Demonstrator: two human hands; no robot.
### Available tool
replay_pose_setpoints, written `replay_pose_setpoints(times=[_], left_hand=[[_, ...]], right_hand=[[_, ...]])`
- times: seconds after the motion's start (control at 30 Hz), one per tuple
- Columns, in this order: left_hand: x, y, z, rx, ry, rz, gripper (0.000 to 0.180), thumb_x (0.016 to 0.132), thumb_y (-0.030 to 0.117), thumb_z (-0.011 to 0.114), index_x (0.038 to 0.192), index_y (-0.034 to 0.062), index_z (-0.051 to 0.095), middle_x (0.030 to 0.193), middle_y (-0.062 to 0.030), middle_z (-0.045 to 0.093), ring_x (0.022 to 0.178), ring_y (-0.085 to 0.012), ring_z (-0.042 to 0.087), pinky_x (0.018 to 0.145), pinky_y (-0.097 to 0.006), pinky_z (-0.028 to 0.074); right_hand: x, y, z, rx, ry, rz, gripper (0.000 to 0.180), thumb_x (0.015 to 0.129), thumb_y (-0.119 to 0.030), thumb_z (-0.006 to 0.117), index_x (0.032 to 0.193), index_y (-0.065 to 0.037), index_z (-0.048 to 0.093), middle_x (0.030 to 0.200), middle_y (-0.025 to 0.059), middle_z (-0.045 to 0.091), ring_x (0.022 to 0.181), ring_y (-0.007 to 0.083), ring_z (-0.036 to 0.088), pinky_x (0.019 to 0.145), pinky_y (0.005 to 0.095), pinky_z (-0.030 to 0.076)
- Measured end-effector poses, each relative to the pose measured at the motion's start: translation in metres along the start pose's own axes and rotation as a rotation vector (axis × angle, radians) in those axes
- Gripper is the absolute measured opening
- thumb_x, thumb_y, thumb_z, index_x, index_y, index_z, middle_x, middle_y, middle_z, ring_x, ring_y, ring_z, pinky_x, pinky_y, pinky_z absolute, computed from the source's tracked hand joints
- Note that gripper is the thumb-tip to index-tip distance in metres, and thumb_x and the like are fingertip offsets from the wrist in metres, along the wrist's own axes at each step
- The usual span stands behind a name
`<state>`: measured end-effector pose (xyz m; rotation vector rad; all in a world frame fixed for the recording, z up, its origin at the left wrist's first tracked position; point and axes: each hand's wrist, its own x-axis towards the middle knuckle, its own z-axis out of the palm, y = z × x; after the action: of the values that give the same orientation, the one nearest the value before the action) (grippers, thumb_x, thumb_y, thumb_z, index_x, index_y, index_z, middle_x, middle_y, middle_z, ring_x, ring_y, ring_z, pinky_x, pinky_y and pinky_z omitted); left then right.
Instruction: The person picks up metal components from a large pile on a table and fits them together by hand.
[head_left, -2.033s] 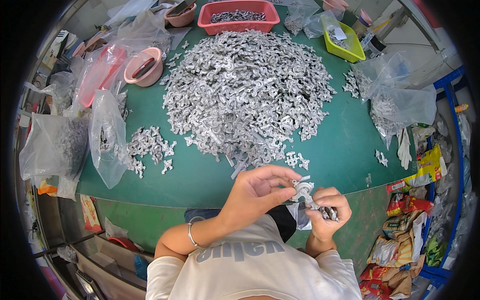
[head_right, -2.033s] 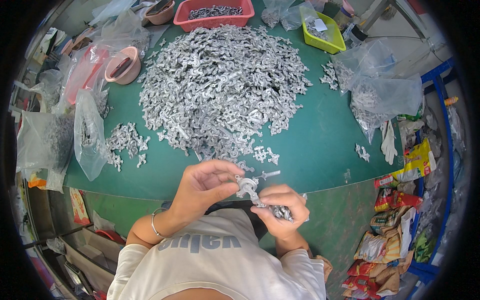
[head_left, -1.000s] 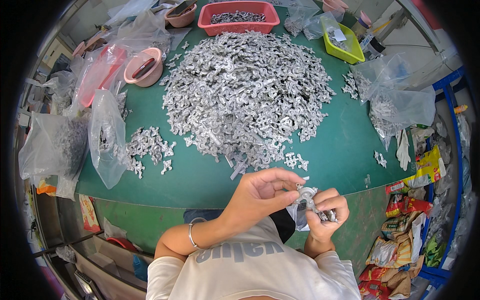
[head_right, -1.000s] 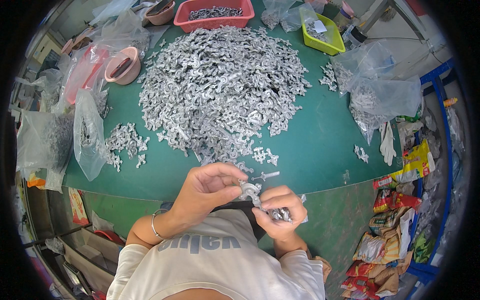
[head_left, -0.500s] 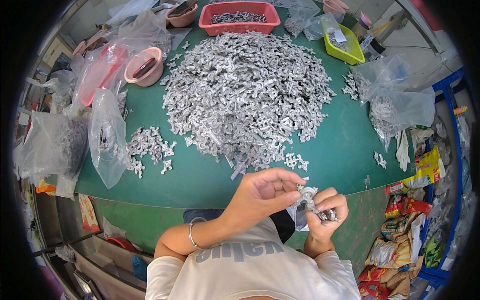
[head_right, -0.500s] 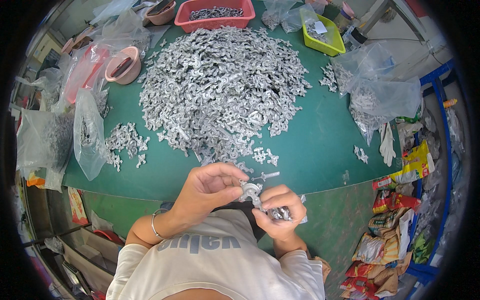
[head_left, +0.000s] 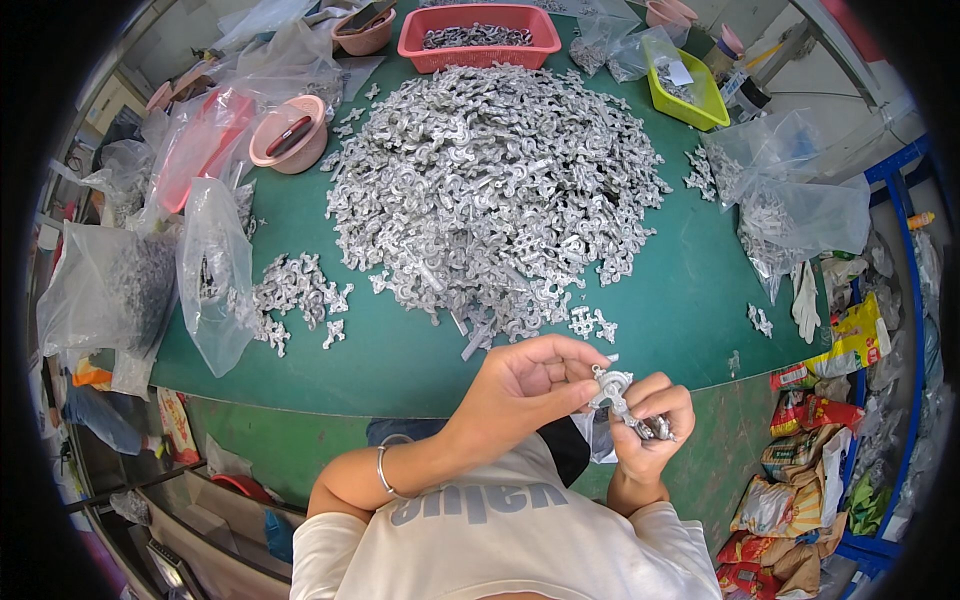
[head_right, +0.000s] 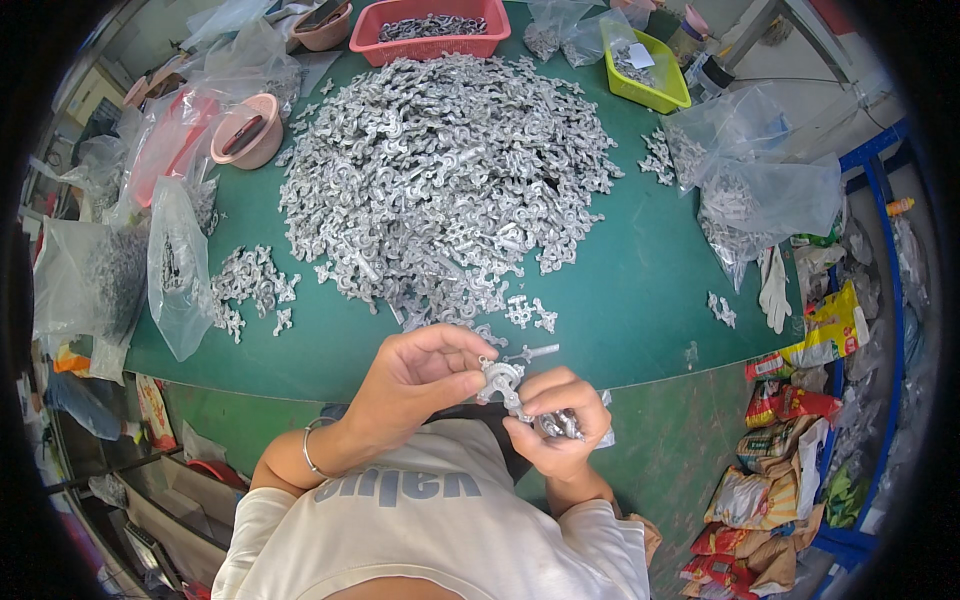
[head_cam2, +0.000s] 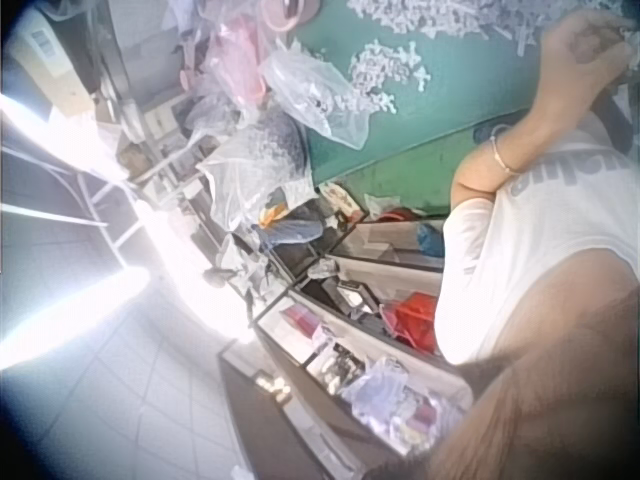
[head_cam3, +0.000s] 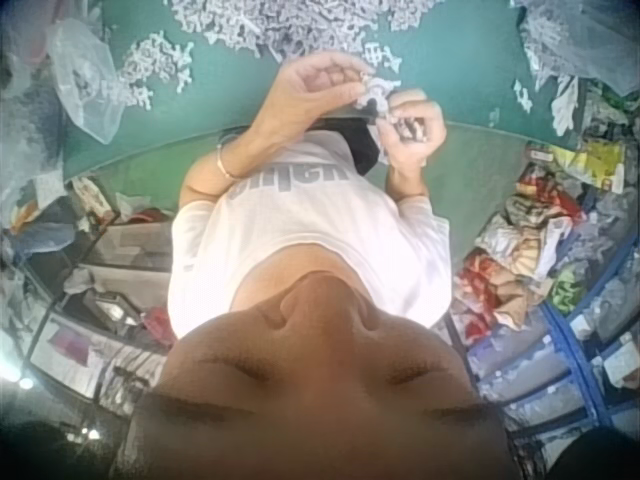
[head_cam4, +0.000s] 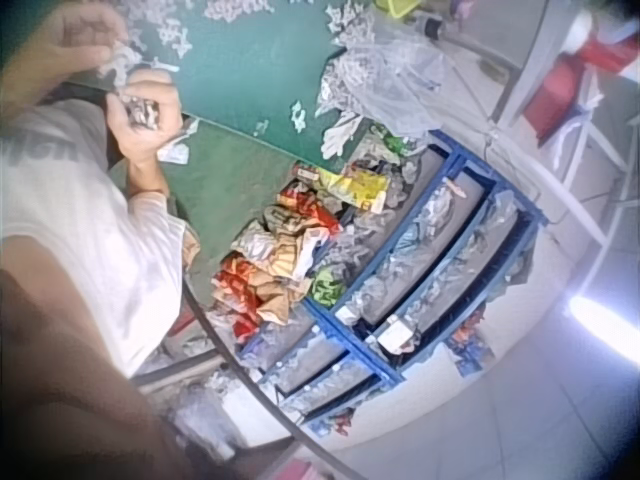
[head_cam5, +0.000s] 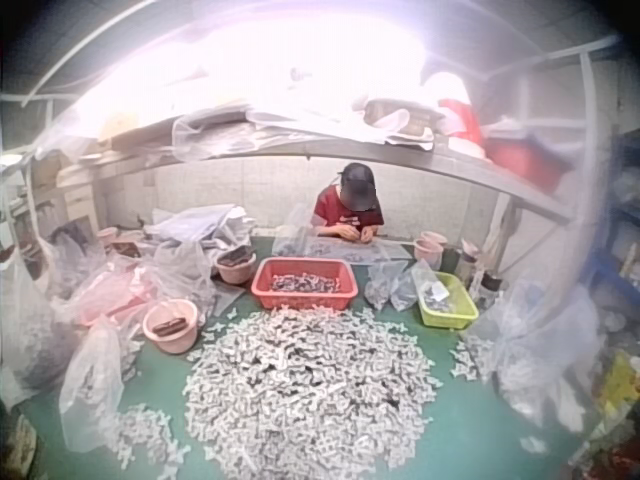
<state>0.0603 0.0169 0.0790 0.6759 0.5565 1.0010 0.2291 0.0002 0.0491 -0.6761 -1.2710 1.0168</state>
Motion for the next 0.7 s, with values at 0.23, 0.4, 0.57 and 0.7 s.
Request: replay_pose_setpoints(times=[0.23, 0.4, 0.57, 0.7], left_hand=[[0.0009, -0.0016, -0.0004, -0.005, 0.002, 0.008, 0.024, 0.082, 0.003, 0.055, 0.105, -0.0030, 0.051, 0.088, -0.0048, 0.057, 0.082, -0.0089, 0.054, 0.075, -0.023, 0.045], [0.0011, -0.0014, -0.0006, -0.014, -0.002, 0.010, 0.024, 0.082, 0.003, 0.055, 0.105, -0.0032, 0.051, 0.089, -0.0047, 0.057, 0.082, -0.0092, 0.054, 0.075, -0.023, 0.045], [0.0011, -0.0013, 0.0005, -0.002, 0.003, 0.029, 0.023, 0.083, 0.003, 0.055, 0.104, -0.0038, 0.051, 0.091, -0.0055, 0.057, 0.084, -0.0083, 0.053, 0.075, -0.022, 0.044], [0.0013, 0.0004, 0.0019, 0.010, 0.019, 0.046, 0.022, 0.082, 0.001, 0.055, 0.104, -0.0037, 0.051, 0.088, -0.0041, 0.056, 0.082, -0.0073, 0.052, 0.073, -0.021, 0.043]], right_hand=[[0.0002, 0.0007, -0.0006, -0.005, -0.012, -0.004, 0.026, 0.062, 0.005, 0.069, 0.079, -0.002, 0.050, 0.074, 0.0125, 0.055, 0.063, 0.0139, 0.052, 0.060, 0.0252, 0.042], [-0.0003, 0.0013, -0.0002, 0.016, -0.004, 0.011, 0.026, 0.062, 0.007, 0.068, 0.079, -0.001, 0.050, 0.074, 0.0125, 0.055, 0.064, 0.0141, 0.052, 0.060, 0.0253, 0.042], [-0.0012, 0.0011, -0.0004, 0.043, 0.004, 0.017, 0.027, 0.061, 0.007, 0.069, 0.078, -0.001, 0.051, 0.074, 0.0126, 0.056, 0.063, 0.0141, 0.053, 0.059, 0.0259, 0.043], [-0.0015, 0.0018, -0.0011, 0.052, -0.020, 0.004, 0.029, 0.059, 0.008, 0.071, 0.078, -0.001, 0.051, 0.073, 0.0126, 0.056, 0.061, 0.0146, 0.053, 0.056, 0.0262, 0.043]])
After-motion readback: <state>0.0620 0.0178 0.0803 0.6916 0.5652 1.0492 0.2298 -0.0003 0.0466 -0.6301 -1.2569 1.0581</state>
